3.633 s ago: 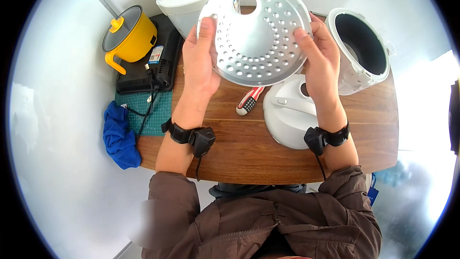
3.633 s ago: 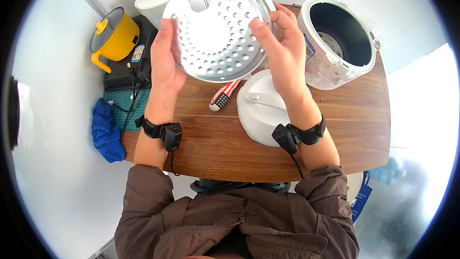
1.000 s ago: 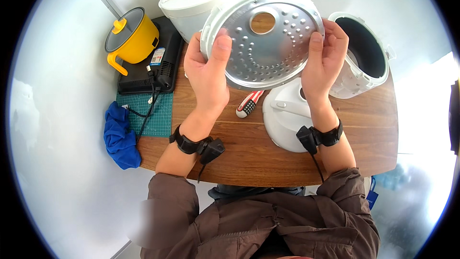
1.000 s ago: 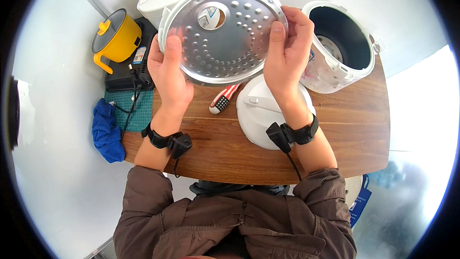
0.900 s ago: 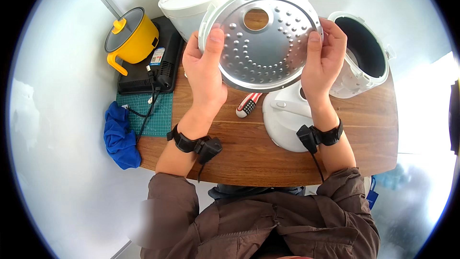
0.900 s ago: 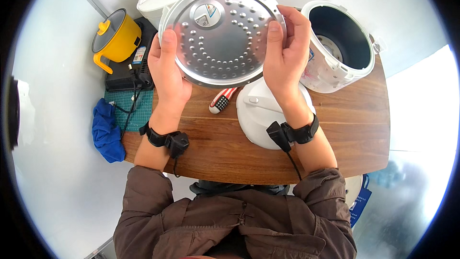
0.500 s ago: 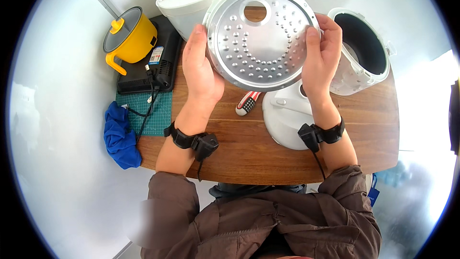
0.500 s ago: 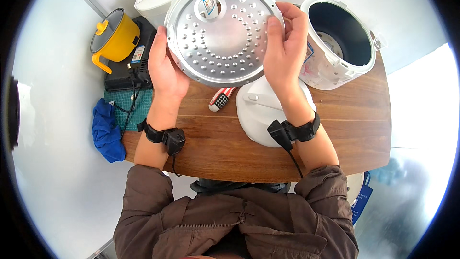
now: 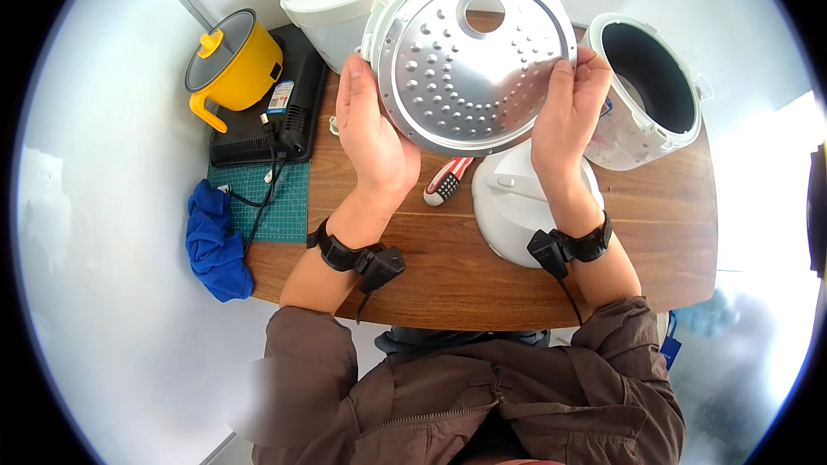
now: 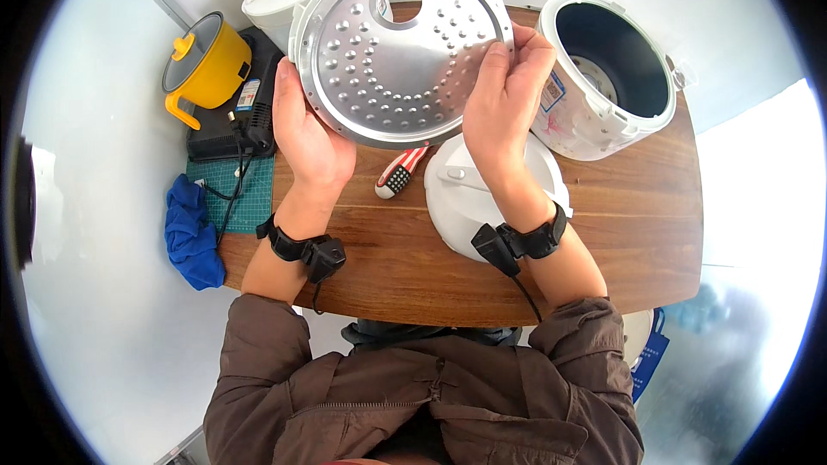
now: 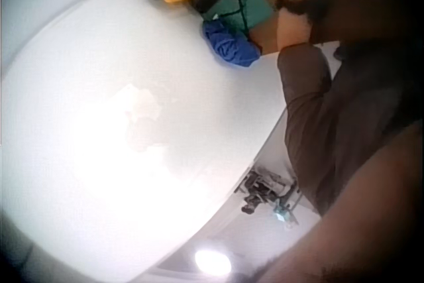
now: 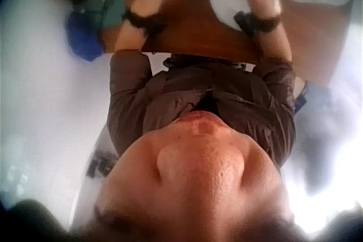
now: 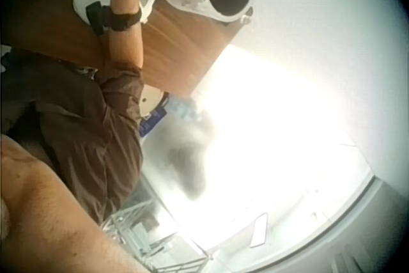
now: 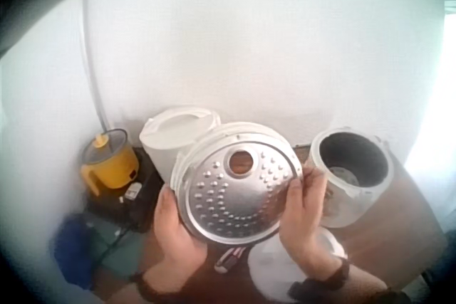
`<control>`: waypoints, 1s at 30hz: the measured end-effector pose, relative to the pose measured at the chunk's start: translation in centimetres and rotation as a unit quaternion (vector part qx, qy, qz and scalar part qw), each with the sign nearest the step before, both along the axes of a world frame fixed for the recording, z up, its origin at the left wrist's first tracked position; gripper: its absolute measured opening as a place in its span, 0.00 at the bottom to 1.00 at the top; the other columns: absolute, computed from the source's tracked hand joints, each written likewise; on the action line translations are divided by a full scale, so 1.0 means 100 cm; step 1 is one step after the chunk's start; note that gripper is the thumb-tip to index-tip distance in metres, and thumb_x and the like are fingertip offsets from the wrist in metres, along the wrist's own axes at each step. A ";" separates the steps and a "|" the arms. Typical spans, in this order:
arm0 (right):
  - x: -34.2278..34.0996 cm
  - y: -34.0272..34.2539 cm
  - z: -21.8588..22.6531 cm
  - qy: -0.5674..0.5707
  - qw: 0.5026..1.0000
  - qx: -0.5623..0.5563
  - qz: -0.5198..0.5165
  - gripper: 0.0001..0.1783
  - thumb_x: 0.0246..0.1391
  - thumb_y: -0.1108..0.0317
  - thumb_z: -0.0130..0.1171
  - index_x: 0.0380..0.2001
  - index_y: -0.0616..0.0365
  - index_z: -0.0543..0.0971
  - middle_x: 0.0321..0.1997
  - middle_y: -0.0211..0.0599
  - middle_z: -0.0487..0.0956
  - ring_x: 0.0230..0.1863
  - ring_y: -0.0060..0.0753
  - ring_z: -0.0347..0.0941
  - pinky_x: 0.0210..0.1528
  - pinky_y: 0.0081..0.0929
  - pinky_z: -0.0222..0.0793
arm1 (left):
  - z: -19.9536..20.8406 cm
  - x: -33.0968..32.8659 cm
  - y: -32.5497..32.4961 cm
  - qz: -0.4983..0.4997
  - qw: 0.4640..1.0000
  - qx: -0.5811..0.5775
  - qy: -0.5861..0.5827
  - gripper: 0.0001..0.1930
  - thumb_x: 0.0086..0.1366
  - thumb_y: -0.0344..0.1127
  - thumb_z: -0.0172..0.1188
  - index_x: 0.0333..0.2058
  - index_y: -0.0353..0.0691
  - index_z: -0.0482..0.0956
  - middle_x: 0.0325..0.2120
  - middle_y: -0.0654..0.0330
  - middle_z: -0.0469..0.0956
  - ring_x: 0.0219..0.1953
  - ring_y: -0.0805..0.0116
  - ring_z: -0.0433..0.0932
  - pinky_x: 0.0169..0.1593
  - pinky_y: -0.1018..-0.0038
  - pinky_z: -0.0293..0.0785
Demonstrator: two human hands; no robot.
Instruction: The person assembles a white plastic appliance component using a screwdriver. They tighten screws on a circular base, attach a perforated metal plate, and fit a white plastic cover over the assembly. The person handles small screws and aligns parts by hand.
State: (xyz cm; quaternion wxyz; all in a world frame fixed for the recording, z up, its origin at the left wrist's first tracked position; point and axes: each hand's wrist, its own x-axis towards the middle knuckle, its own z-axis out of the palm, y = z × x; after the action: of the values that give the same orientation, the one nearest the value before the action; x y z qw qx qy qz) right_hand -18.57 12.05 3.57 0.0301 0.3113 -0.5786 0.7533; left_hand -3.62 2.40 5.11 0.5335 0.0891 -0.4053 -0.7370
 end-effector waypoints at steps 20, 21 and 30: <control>-0.007 0.002 0.009 0.044 0.995 -0.033 0.084 0.16 0.69 0.69 0.52 0.56 0.63 0.65 0.46 0.36 0.74 0.34 0.15 0.69 0.35 0.16 0.67 | 0.009 0.006 -0.024 -0.004 0.990 -0.103 -0.095 0.15 0.66 0.33 0.65 0.47 0.33 0.75 0.40 0.61 0.80 0.40 0.77 0.76 0.46 0.77 0.73; -0.005 0.001 0.009 0.058 0.995 -0.026 0.071 0.16 0.70 0.69 0.51 0.55 0.63 0.65 0.45 0.35 0.74 0.34 0.15 0.69 0.35 0.16 0.67 | 0.010 0.008 -0.027 -0.009 0.990 -0.106 -0.095 0.14 0.66 0.32 0.65 0.47 0.33 0.76 0.40 0.61 0.81 0.40 0.77 0.76 0.46 0.77 0.73; 0.000 0.003 0.000 0.068 0.998 -0.011 0.006 0.14 0.71 0.68 0.47 0.54 0.64 0.65 0.41 0.34 0.73 0.35 0.17 0.68 0.37 0.18 0.68 | 0.007 0.005 -0.018 -0.015 0.994 -0.082 -0.073 0.14 0.69 0.37 0.64 0.47 0.35 0.76 0.40 0.64 0.80 0.39 0.80 0.75 0.44 0.79 0.73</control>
State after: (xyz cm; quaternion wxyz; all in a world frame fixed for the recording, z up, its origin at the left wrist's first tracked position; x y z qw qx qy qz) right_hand -18.62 12.36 3.55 0.0684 0.3649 -0.5652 0.7367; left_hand -3.12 0.64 5.84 0.4966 0.0922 -0.5038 -0.7007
